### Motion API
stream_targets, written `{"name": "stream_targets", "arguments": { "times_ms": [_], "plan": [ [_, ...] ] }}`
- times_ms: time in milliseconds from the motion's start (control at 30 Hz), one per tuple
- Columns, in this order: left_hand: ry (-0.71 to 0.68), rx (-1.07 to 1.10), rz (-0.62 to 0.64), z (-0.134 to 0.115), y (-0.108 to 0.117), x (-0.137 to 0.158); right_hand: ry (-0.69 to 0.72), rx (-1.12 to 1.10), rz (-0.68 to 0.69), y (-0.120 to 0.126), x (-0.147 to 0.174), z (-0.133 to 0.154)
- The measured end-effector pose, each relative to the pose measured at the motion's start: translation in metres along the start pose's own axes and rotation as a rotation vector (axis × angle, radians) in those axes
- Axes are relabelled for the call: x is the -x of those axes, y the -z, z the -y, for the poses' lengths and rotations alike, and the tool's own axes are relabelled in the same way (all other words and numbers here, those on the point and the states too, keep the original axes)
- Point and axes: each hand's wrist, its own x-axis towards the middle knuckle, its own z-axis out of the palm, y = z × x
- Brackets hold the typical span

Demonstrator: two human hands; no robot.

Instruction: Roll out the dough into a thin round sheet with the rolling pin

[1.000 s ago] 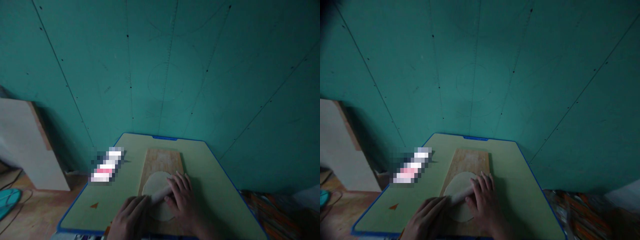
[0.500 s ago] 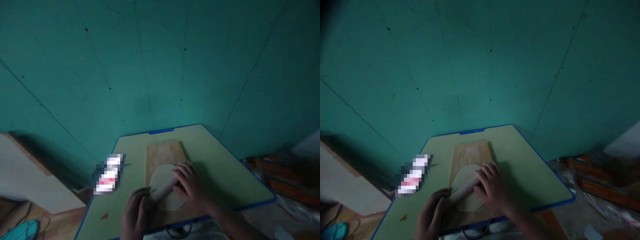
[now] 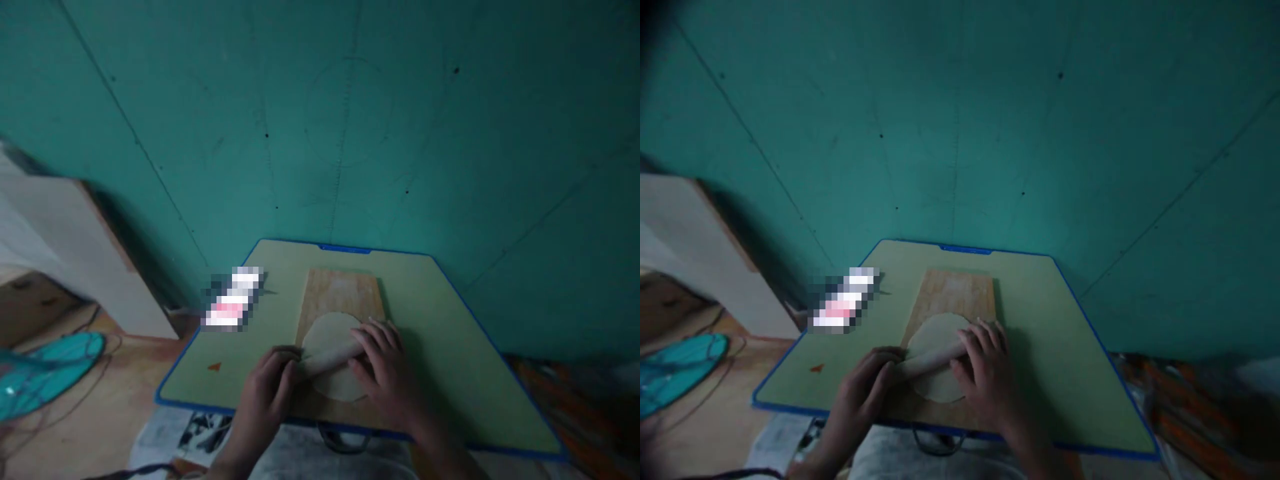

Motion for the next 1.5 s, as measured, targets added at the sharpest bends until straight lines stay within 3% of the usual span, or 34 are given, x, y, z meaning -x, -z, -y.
{"name": "stream_targets", "arguments": {
  "times_ms": [233, 367, 600, 833, 1033, 1233, 1367, 1500],
  "plan": [
    [-0.052, -0.002, -0.065, 0.006, -0.001, 0.002, -0.045, 0.018, 0.081, 0.005, 0.002, 0.003],
    [-0.081, -0.016, -0.029, 0.011, 0.000, 0.001, -0.093, -0.008, 0.095, 0.006, 0.001, 0.006],
    [-0.217, -0.198, -0.002, -0.002, 0.003, 0.007, -0.039, 0.065, 0.109, 0.006, -0.004, 0.008],
    [-0.101, -0.208, 0.107, -0.016, 0.009, 0.007, 0.031, 0.064, 0.198, -0.012, -0.053, 0.039],
    [0.032, -0.065, -0.088, 0.008, 0.024, 0.002, 0.008, 0.016, 0.279, -0.034, -0.107, 0.056],
    [0.131, -0.014, -0.186, 0.021, 0.023, 0.004, 0.020, 0.031, 0.328, -0.050, -0.150, 0.060],
    [0.191, 0.054, -0.214, 0.021, 0.024, 0.004, 0.041, 0.034, 0.273, -0.042, -0.133, 0.060],
    [0.218, 0.212, -0.179, 0.017, 0.028, 0.000, 0.086, 0.014, 0.231, -0.020, -0.077, 0.054]
  ]
}}
